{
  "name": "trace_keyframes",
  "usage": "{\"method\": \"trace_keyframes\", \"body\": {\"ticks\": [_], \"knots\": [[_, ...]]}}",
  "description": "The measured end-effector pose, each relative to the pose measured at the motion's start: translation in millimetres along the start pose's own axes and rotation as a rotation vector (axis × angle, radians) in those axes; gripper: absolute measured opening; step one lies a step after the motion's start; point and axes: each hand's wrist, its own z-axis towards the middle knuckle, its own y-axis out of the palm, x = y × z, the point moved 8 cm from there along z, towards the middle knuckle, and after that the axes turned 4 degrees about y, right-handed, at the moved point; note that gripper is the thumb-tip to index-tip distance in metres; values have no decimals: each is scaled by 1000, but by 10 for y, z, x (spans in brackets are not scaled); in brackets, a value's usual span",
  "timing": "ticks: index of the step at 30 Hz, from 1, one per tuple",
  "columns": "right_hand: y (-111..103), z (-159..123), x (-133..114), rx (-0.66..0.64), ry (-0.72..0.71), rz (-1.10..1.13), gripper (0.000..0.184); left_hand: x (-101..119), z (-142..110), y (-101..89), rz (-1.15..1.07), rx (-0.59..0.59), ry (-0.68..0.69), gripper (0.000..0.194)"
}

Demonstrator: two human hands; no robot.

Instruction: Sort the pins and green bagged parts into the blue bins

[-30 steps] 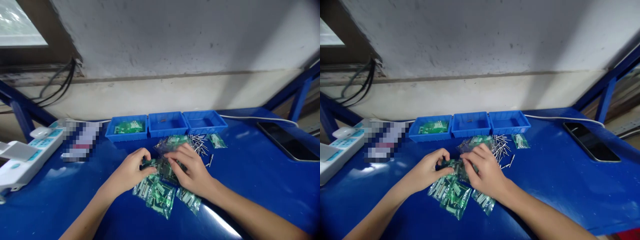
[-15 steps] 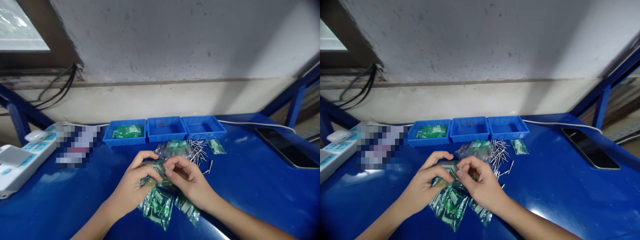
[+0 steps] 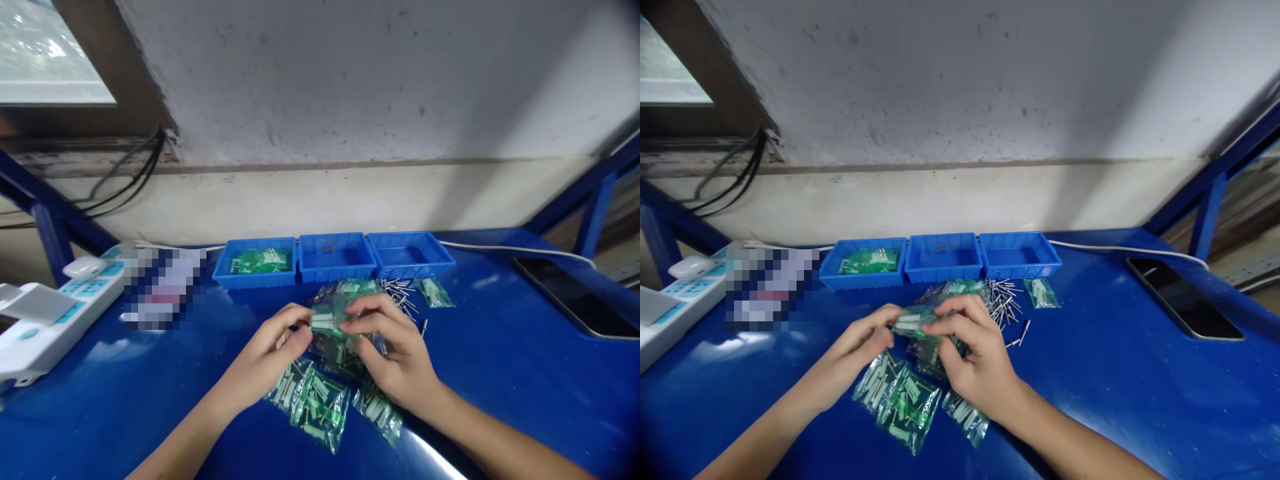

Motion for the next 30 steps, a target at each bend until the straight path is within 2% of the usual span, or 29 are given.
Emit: {"method": "trace_keyframes", "body": {"ticks": [3, 6, 8, 10, 13, 15, 17, 19, 20, 23, 25, 27, 28, 30], "knots": [[32, -41, -74, -14, -99, -126, 33, -70, -2, -10, -193, 52, -81, 29], [65, -53, -47, -32, -40, -181, 33, -66, -12, -97, -108, 176, -56, 15], [76, -31, 9, -62, 62, -153, 28, 41, -29, -170, 23, 270, 74, 9], [115, -8, 81, -129, 189, -51, 21, 217, -65, -169, 199, 309, 275, 5], [220, -25, 187, -230, 384, 128, 22, 444, -147, 8, 442, 233, 566, 10], [254, -56, 232, -222, 454, 170, 26, 497, -177, 120, 522, 173, 638, 14], [240, -66, 222, -171, 415, 125, 25, 485, -163, 152, 516, 150, 590, 11], [205, -55, 139, -126, 267, 44, 18, 399, -118, 123, 398, 139, 437, 9], [188, -51, 81, -113, 173, 0, 15, 325, -97, 99, 298, 138, 335, 15], [167, -66, -73, -108, -85, -134, 29, 38, -77, 65, -29, 144, 15, 40], [188, -87, -120, -129, -178, -228, 37, -90, -73, 67, -132, 127, -115, 42], [215, -98, -114, -144, -181, -289, 38, -82, -34, -29, -64, 137, -120, 34], [223, -100, -99, -144, -155, -305, 38, -15, -8, -159, 41, 200, -71, 30], [230, -101, -61, -139, -87, -311, 35, 243, -1, -541, 349, 458, 85, 22]]}}
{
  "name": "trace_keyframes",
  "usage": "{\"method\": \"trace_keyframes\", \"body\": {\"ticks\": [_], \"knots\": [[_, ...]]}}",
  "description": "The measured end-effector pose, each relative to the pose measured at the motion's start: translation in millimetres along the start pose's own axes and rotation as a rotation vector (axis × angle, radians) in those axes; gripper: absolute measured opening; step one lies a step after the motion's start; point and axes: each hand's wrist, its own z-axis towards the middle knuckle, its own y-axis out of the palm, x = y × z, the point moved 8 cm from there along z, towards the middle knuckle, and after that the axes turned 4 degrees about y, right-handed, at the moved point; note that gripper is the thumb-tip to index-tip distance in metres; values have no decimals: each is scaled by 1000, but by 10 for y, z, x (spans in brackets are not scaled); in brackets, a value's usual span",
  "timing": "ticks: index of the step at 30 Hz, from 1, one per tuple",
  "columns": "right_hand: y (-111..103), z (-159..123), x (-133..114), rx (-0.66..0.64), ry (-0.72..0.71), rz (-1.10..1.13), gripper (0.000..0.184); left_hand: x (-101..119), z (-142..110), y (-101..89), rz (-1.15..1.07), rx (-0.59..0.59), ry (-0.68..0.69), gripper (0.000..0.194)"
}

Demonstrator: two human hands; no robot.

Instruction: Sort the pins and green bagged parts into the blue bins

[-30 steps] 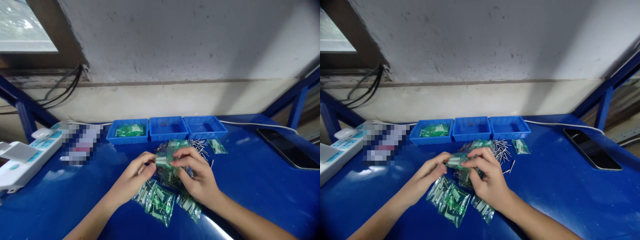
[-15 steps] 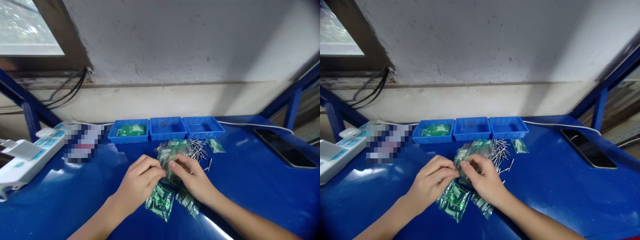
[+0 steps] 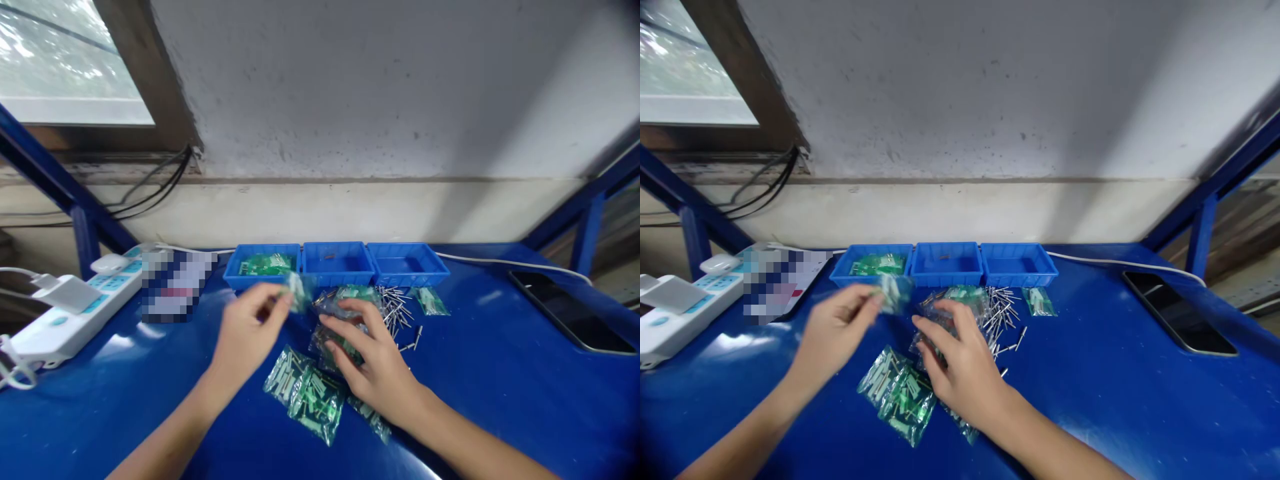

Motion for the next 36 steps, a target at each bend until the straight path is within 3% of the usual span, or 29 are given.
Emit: {"method": "trace_keyframes", "body": {"ticks": [2, 3, 5, 7, 9, 12, 15, 21, 25, 28, 31, 33, 36], "knots": [[10, 2, 22, -11, 48, 12, 32, 188, 112, -393, 319, 298, 168, 20], [7, 9, 30, -17, 59, 12, 29, 268, 151, -459, 447, 327, 231, 23], [-12, 38, 55, -31, 71, -9, 27, 364, 180, -408, 623, 254, 324, 34], [-52, 81, 115, -42, 90, -53, 28, 369, 114, -188, 653, 94, 365, 44], [-90, 124, 206, -57, 117, -108, 31, 293, -21, 118, 593, -94, 342, 40], [-56, 145, 339, -162, 145, -199, 46, 138, -223, 503, 533, -276, 286, 34], [24, 110, 392, -282, 143, -268, 48, -7, -309, 702, 460, -387, 230, 31], [21, 85, 316, -362, 127, -232, 24, -62, -315, 737, 390, -419, 181, 23], [-151, 162, 282, -218, 184, -78, 5, 33, -299, 648, 276, -324, 135, 24], [-319, 170, 269, -30, 242, 74, 10, 36, -277, 562, 11, -253, -13, 35], [-389, 130, 133, 84, 141, 97, 8, -68, -323, 634, -383, -308, -279, 44], [-344, 97, 17, 72, 42, 100, 6, -79, -352, 703, -596, -344, -366, 37], [-209, 74, -41, -26, 20, 130, 8, -51, -313, 653, -650, -270, -288, 24]]}}
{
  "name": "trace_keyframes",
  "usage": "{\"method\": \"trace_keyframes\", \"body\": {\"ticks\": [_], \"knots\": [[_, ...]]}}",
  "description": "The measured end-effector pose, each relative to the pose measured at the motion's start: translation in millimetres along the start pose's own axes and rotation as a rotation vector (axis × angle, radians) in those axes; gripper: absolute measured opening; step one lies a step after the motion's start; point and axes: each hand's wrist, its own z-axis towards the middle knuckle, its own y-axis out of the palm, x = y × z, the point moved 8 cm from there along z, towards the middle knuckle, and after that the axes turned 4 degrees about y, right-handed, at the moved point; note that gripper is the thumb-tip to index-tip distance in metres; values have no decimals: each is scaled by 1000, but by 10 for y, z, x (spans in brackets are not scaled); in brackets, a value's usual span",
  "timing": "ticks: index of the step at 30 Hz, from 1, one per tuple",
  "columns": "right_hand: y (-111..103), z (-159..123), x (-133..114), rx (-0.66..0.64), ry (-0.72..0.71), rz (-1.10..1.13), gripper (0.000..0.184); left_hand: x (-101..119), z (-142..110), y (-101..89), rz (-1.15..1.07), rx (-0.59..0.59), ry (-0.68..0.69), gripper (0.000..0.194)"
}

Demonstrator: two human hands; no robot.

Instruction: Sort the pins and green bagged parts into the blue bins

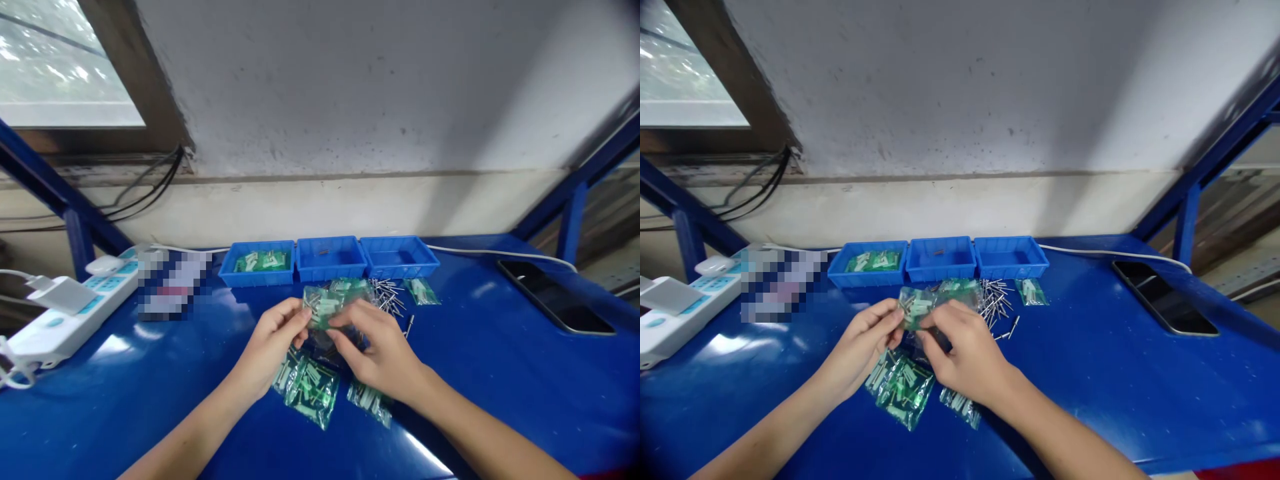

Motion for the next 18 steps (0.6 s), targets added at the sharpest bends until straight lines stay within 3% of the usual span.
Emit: {"method": "trace_keyframes", "body": {"ticks": [4, 6, 8, 12, 15, 18], "knots": [[68, 27, 95, -43, 116, 91, 16, 305, -73, -57, 423, 100, 390, 8], [64, 41, 169, -21, 185, 177, 20, 451, -174, 24, 627, 92, 616, 16], [82, 39, 255, -15, 265, 235, 30, 488, -237, 111, 739, 53, 718, 22], [116, 18, 331, -9, 303, 209, 29, 368, -174, 192, 769, -72, 560, 20], [93, 10, 245, 21, 168, 68, 28, 257, -88, 141, 585, -108, 349, 18], [125, -17, 97, -2, -9, -74, 32, 114, -23, 19, 266, -47, 134, 37]]}}
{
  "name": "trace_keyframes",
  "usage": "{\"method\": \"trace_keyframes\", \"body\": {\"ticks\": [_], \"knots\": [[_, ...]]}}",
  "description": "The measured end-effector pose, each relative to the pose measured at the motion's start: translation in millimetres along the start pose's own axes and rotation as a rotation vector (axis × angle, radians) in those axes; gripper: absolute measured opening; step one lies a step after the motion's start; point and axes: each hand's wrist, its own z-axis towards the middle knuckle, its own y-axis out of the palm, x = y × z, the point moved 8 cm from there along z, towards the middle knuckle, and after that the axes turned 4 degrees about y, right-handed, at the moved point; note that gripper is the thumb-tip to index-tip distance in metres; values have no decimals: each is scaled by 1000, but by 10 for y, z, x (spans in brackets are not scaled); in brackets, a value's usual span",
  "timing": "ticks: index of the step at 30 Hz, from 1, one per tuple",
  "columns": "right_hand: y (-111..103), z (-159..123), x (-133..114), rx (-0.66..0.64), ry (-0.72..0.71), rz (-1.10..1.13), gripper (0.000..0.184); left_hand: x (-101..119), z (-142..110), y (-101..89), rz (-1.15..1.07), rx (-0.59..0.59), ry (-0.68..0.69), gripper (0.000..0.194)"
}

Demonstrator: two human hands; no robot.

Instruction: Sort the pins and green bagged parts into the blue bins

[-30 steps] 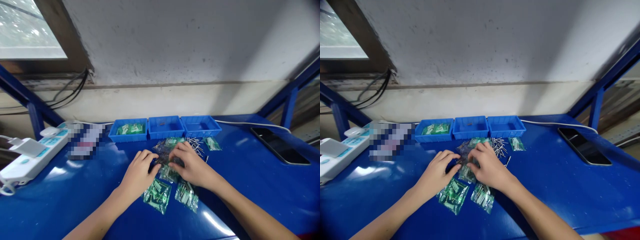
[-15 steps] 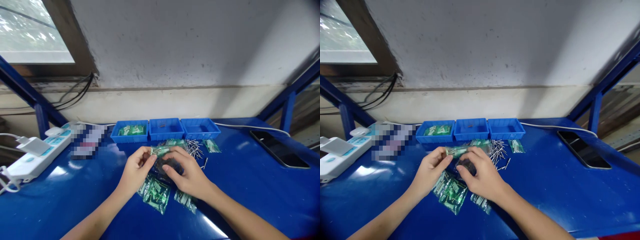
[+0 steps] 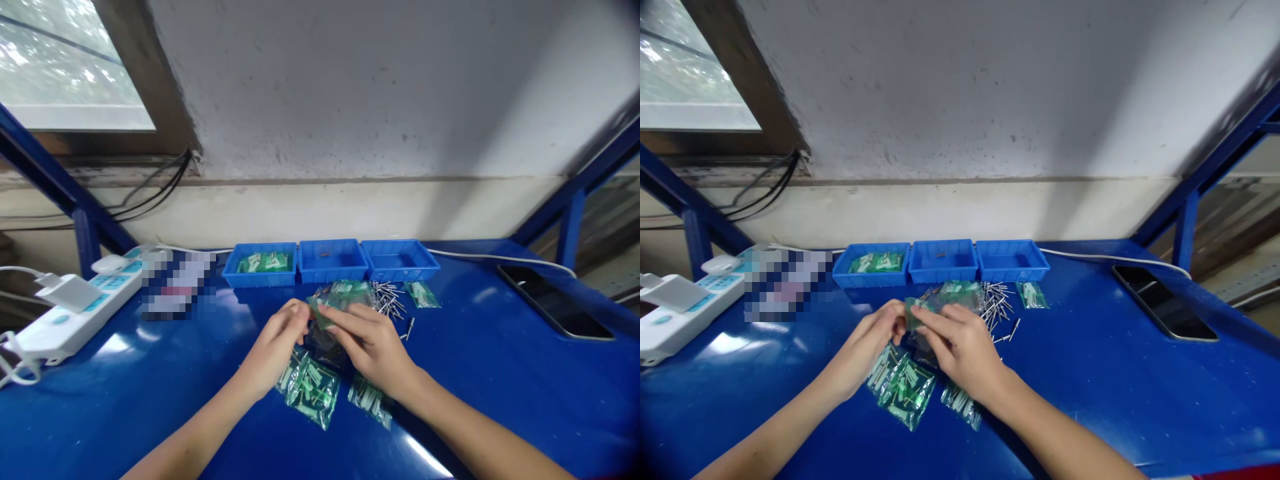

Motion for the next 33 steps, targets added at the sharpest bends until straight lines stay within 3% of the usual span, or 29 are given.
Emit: {"method": "trace_keyframes", "body": {"ticks": [3, 6, 10, 13, 15, 18, 20, 22, 26, 30, 33], "knots": [[36, -29, -74, -27, -60, -25, 33, -114, 10, -44, -172, 51, -107, 33], [32, -23, -19, -31, 45, 34, 27, -59, 19, -122, -82, 118, -47, 21], [-22, 18, 90, -17, 218, 201, 17, 248, -42, -207, 235, 231, 276, 13], [-8, 32, 139, -48, 310, 350, 34, 447, -158, -94, 451, 205, 576, 25], [38, 21, 170, -80, 365, 427, 36, 452, -188, -35, 503, 176, 634, 30], [57, 9, 210, -55, 386, 439, 27, 386, -138, -49, 501, 171, 542, 29], [-20, 16, 200, 34, 318, 322, 22, 316, -72, -78, 441, 144, 404, 22], [-94, 21, 137, 99, 198, 164, 22, 211, -16, -93, 287, 97, 224, 22], [-84, -5, -32, 77, -40, -56, 33, -16, -2, -17, -151, 30, -87, 47], [-5, -29, -82, 20, -97, -65, 37, -31, 8, -32, -116, 30, -64, 26], [14, -22, -64, 6, -48, 15, 34, 207, 50, -349, 212, 237, 159, 17]]}}
